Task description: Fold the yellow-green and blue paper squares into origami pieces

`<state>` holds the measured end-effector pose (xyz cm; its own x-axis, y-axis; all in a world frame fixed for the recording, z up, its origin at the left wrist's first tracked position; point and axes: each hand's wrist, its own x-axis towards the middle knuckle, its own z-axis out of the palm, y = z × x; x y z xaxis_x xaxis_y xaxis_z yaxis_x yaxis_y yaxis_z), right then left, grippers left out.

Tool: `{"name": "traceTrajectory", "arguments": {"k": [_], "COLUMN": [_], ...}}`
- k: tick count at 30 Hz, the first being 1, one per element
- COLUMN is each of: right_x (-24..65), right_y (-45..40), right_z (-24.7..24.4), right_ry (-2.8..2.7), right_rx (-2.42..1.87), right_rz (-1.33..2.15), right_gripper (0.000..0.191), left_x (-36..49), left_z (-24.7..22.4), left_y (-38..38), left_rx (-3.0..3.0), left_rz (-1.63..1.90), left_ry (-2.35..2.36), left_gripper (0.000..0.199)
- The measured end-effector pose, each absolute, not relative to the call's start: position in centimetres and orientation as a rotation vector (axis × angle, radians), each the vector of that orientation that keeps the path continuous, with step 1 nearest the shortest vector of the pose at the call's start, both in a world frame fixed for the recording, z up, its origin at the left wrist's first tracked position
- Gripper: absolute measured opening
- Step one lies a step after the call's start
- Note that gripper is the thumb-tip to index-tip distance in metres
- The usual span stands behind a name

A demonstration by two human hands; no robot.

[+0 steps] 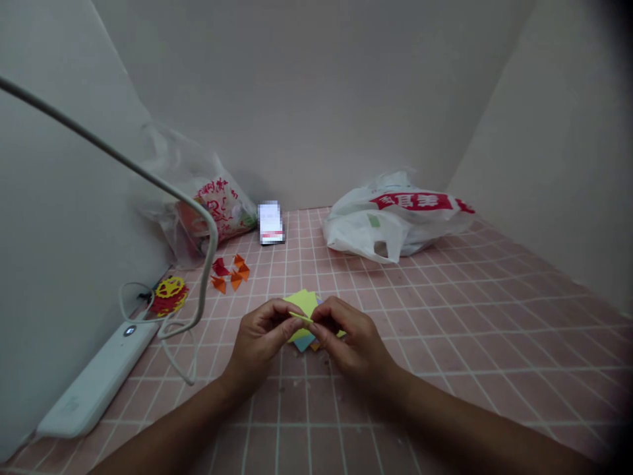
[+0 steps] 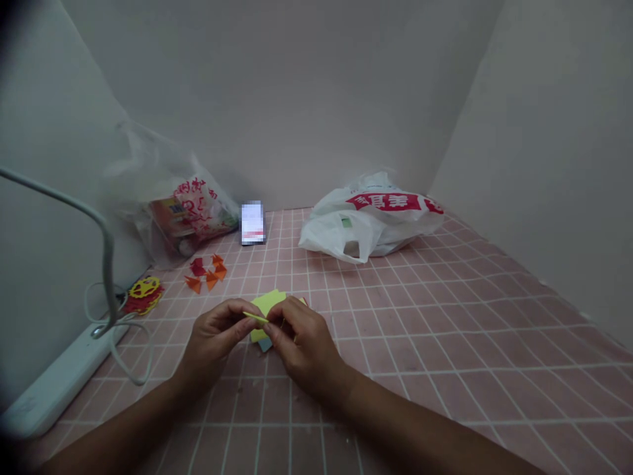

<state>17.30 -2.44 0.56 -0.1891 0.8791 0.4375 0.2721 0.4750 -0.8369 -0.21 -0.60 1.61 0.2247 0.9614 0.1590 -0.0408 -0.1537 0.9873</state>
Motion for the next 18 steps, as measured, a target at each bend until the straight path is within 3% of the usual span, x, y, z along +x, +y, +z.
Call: {"name": "traceTrajectory", "arguments": {"k": [18], "right_x": [17.09], "right_y": [-2.35], "right_z": [0.76], "right_ry": [-1.593], "right_rx": [-1.036], "right_rz": [1.023], "right_gripper": [0.017], "left_x": [-0.18], "left_z": [1.14], "left_y": [-0.44], "left_rx": [1.35], "left_rz": [1.106], "left_ry": [0.901], "left_gripper": [0.014]}}
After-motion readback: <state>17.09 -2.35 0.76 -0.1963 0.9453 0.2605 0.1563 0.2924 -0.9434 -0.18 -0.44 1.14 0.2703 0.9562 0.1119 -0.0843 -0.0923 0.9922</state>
